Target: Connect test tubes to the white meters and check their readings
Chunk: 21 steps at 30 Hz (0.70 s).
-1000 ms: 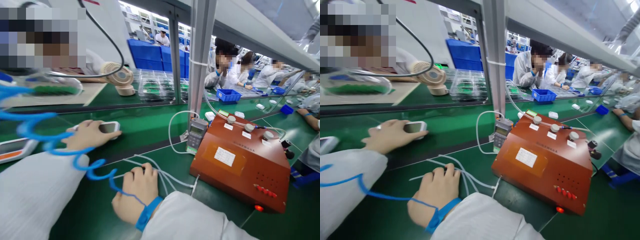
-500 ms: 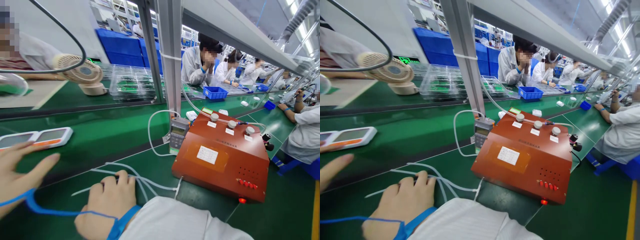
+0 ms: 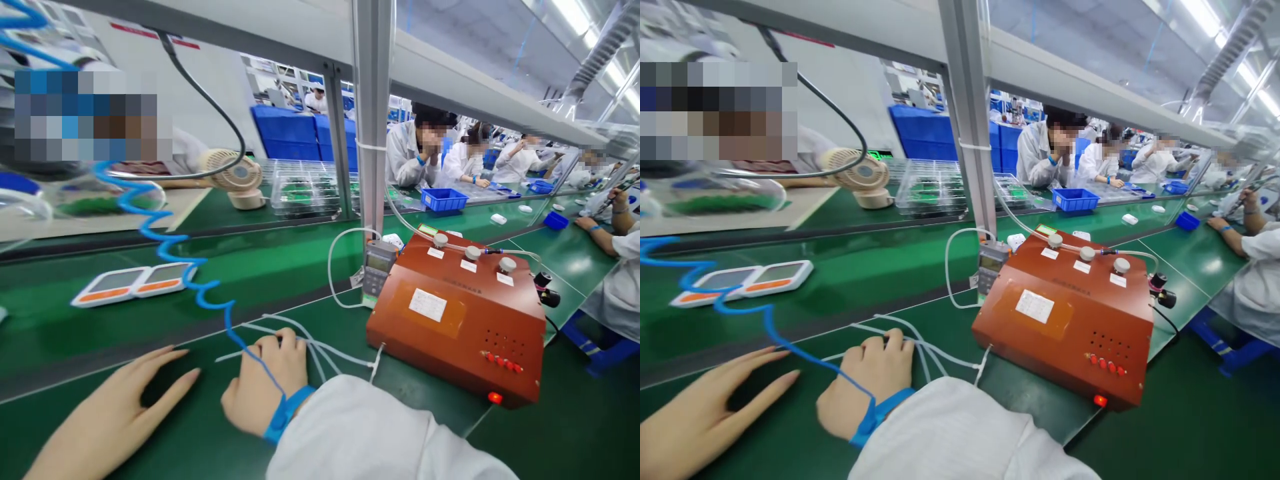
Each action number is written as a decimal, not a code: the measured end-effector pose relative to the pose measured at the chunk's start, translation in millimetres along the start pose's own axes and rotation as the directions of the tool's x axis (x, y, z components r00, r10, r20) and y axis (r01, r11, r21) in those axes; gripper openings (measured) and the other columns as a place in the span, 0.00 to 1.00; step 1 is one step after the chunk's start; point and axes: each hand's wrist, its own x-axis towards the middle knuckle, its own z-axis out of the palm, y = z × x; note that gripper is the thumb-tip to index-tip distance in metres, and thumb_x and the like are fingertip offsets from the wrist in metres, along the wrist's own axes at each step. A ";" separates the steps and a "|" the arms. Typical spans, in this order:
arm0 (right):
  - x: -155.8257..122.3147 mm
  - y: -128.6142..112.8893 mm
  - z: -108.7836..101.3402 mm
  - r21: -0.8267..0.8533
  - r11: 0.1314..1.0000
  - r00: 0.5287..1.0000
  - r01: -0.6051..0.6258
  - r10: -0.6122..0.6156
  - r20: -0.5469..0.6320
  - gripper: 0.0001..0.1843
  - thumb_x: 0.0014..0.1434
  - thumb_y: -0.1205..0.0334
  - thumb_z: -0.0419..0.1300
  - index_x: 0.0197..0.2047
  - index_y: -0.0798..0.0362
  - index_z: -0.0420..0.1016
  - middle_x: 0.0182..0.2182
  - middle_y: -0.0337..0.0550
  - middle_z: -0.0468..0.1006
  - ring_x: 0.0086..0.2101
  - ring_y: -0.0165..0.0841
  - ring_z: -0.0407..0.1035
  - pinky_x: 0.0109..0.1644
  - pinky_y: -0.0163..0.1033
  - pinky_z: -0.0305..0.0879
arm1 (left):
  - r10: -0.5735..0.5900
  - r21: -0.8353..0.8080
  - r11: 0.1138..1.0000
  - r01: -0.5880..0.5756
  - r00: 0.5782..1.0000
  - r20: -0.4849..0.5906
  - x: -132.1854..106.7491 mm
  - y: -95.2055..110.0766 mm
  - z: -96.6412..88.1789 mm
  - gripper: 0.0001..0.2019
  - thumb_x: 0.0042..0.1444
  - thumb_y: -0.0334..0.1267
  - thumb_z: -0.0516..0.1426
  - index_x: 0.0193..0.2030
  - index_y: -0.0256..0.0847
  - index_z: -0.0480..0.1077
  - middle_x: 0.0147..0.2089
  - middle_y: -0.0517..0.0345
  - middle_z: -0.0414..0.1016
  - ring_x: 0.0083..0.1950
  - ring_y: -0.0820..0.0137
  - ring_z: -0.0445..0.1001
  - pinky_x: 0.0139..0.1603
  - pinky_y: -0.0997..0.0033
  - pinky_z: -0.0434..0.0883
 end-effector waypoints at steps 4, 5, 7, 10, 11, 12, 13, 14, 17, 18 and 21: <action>-1.6 -1.2 -1.0 0.024 1.000 1.000 -0.002 0.002 0.010 0.13 0.60 0.59 0.60 0.45 0.57 0.73 0.47 0.49 0.74 0.53 0.44 0.60 0.51 0.49 0.66 | -0.128 -0.103 0.985 0.138 0.986 0.105 -3.1 20.6 -17.9 0.25 0.47 0.61 0.48 0.42 0.46 0.71 0.48 0.49 0.80 0.50 0.52 0.78 0.53 0.53 0.74; -2.0 -1.4 -1.7 0.026 1.000 1.000 -0.005 0.004 0.010 0.13 0.60 0.59 0.60 0.45 0.57 0.73 0.47 0.49 0.74 0.53 0.44 0.60 0.51 0.49 0.66 | -0.159 -0.101 0.980 0.170 0.982 0.104 -4.4 24.0 -21.0 0.25 0.46 0.61 0.48 0.41 0.47 0.71 0.48 0.50 0.80 0.49 0.51 0.78 0.51 0.53 0.74; -2.4 -1.2 -2.7 0.022 1.000 1.000 -0.012 0.012 0.010 0.13 0.60 0.58 0.60 0.46 0.57 0.73 0.47 0.49 0.74 0.54 0.44 0.60 0.52 0.48 0.65 | -0.193 -0.100 0.974 0.203 0.976 0.101 -5.8 29.4 -25.5 0.25 0.45 0.61 0.48 0.40 0.48 0.71 0.47 0.51 0.81 0.48 0.50 0.78 0.49 0.52 0.75; -2.4 -0.1 -3.1 0.018 1.000 1.000 -0.006 0.005 0.015 0.14 0.60 0.58 0.60 0.46 0.57 0.73 0.47 0.50 0.74 0.54 0.43 0.59 0.52 0.48 0.65 | -0.162 -0.112 0.978 0.174 0.981 0.108 -5.3 34.8 -29.7 0.24 0.45 0.60 0.49 0.39 0.47 0.71 0.48 0.50 0.80 0.51 0.51 0.77 0.53 0.53 0.73; -2.3 0.4 -2.9 0.020 1.000 1.000 0.001 -0.001 0.014 0.14 0.60 0.58 0.60 0.47 0.57 0.72 0.47 0.50 0.74 0.54 0.43 0.59 0.52 0.48 0.65 | -0.146 -0.114 0.981 0.159 0.982 0.118 -4.8 35.9 -30.9 0.24 0.45 0.60 0.49 0.39 0.47 0.71 0.49 0.49 0.79 0.53 0.52 0.77 0.56 0.54 0.72; -2.2 0.7 -2.7 0.022 1.000 1.000 0.006 -0.006 0.013 0.14 0.60 0.58 0.60 0.47 0.57 0.72 0.46 0.50 0.74 0.53 0.43 0.60 0.52 0.47 0.65 | -0.139 -0.113 0.982 0.153 0.982 0.128 -4.1 36.8 -31.9 0.25 0.44 0.60 0.48 0.39 0.46 0.71 0.50 0.47 0.79 0.54 0.52 0.76 0.58 0.54 0.70; -2.1 1.0 -2.4 0.024 1.000 1.000 0.008 -0.009 0.012 0.15 0.60 0.58 0.60 0.47 0.57 0.72 0.46 0.50 0.74 0.53 0.43 0.60 0.52 0.48 0.65 | -0.140 -0.112 0.981 0.156 0.981 0.137 -3.5 37.3 -32.8 0.25 0.44 0.60 0.48 0.39 0.45 0.71 0.51 0.46 0.78 0.55 0.52 0.75 0.60 0.54 0.69; -1.9 1.2 -2.2 0.026 1.000 1.000 0.008 -0.008 0.013 0.15 0.60 0.58 0.60 0.47 0.57 0.72 0.46 0.50 0.74 0.53 0.43 0.60 0.52 0.48 0.65 | -0.148 -0.111 0.980 0.165 0.978 0.148 -3.0 37.4 -33.5 0.26 0.44 0.61 0.48 0.40 0.45 0.71 0.51 0.45 0.78 0.55 0.52 0.75 0.61 0.54 0.69; -1.4 1.2 -1.6 0.031 1.000 1.000 -0.003 0.002 0.013 0.15 0.60 0.58 0.60 0.48 0.57 0.73 0.47 0.50 0.74 0.53 0.43 0.60 0.52 0.48 0.65 | -0.166 -0.118 0.975 0.187 0.971 0.170 -2.1 35.4 -33.6 0.26 0.44 0.60 0.48 0.40 0.44 0.71 0.52 0.46 0.78 0.56 0.53 0.74 0.61 0.54 0.68; -1.2 1.1 -1.4 0.035 0.999 1.000 -0.005 0.005 0.013 0.15 0.60 0.58 0.60 0.48 0.57 0.73 0.47 0.50 0.74 0.53 0.43 0.60 0.52 0.48 0.65 | -0.167 -0.121 0.975 0.189 0.971 0.171 -2.0 34.1 -32.9 0.27 0.44 0.60 0.48 0.40 0.44 0.72 0.52 0.46 0.78 0.56 0.53 0.74 0.61 0.54 0.68; -0.9 1.0 -0.6 0.043 0.999 1.000 -0.007 0.006 0.013 0.14 0.60 0.58 0.60 0.47 0.57 0.73 0.47 0.50 0.74 0.53 0.44 0.59 0.52 0.48 0.64 | -0.161 -0.125 0.975 0.182 0.974 0.156 -2.5 30.4 -29.4 0.28 0.43 0.61 0.49 0.41 0.43 0.72 0.52 0.45 0.77 0.55 0.52 0.75 0.57 0.54 0.71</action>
